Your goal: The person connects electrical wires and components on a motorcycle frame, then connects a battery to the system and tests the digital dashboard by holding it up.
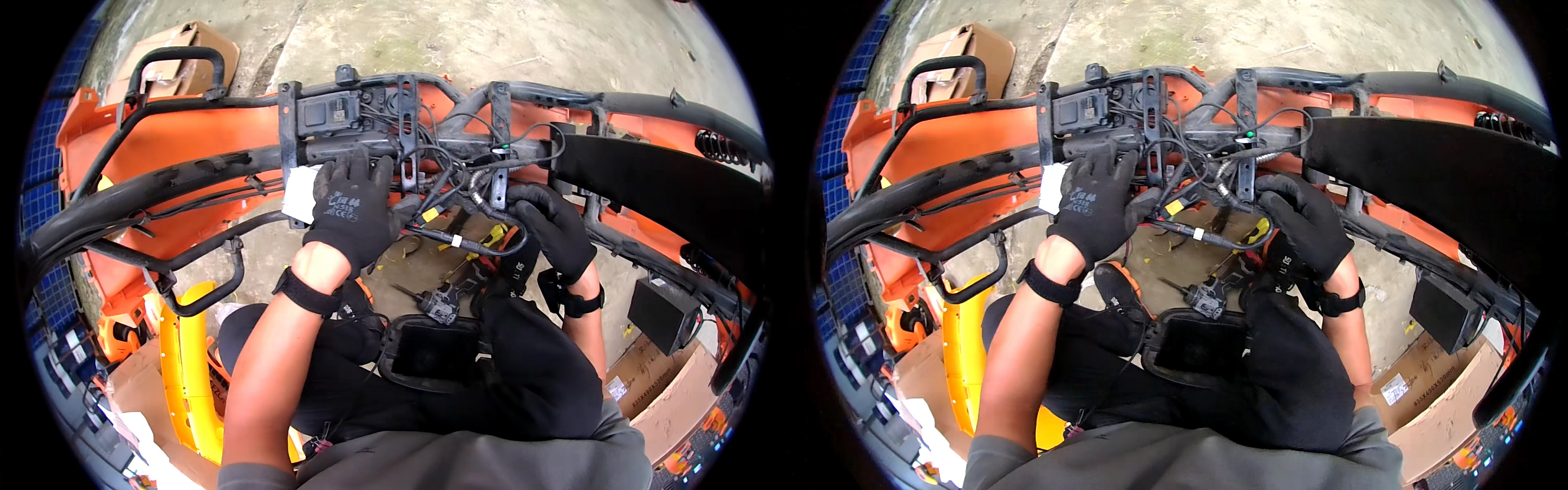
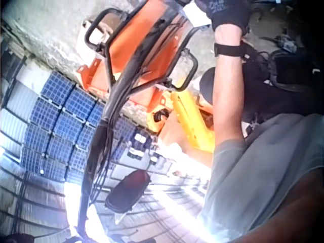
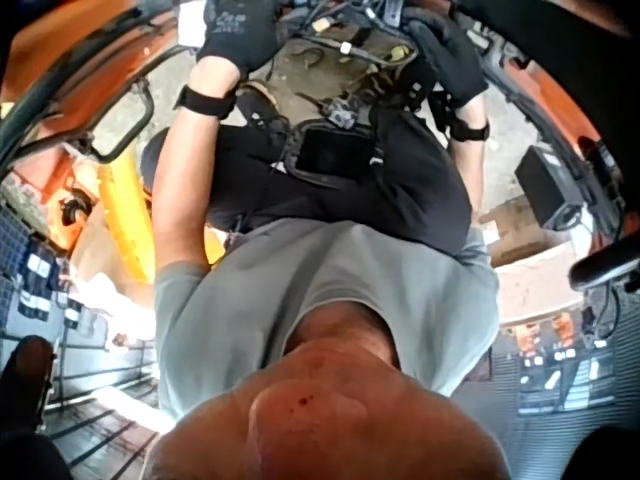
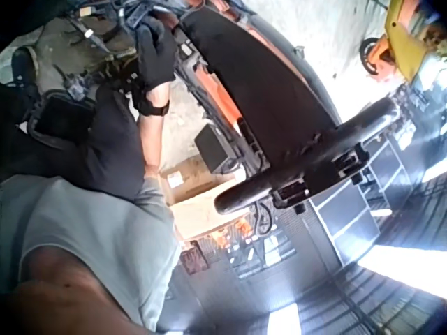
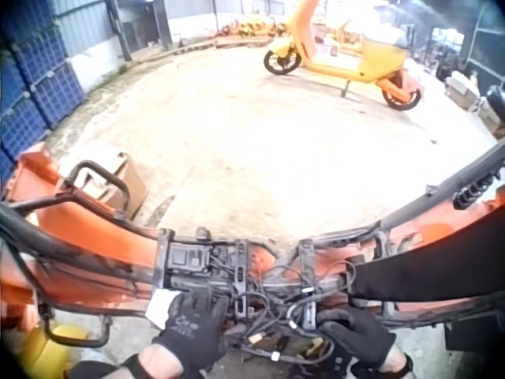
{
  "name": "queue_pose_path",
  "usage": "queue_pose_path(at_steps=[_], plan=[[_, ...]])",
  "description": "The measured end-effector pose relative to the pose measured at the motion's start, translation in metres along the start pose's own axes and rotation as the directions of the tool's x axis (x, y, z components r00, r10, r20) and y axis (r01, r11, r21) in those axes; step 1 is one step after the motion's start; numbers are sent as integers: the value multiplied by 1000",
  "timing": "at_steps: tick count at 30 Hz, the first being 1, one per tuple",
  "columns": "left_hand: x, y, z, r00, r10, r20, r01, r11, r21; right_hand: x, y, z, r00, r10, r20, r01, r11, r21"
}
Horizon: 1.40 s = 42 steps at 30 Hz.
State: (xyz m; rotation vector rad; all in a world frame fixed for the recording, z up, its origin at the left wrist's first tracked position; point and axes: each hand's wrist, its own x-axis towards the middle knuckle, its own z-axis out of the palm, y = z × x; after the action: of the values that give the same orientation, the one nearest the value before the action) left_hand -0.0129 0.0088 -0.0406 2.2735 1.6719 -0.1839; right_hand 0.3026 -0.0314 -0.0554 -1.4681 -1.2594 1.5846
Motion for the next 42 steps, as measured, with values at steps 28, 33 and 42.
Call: queue_pose_path(at_steps=[28, 33, 42], plan=[[0, -2, -6, 998, 51, -40, -50, 998, 24, 0, 3, 0, 999, -26, -26, 25, 999, -27], [-1, -8, -1, 993, 100, -58, -97, 994, 49, 0, 5, -3, 1000, 0, 0, 0, 999, -49], [2, 4, -17, 941, 97, -324, -122, 991, -59, 0, 7, 0, 999, -16, -41, 15, 1000, -9]])
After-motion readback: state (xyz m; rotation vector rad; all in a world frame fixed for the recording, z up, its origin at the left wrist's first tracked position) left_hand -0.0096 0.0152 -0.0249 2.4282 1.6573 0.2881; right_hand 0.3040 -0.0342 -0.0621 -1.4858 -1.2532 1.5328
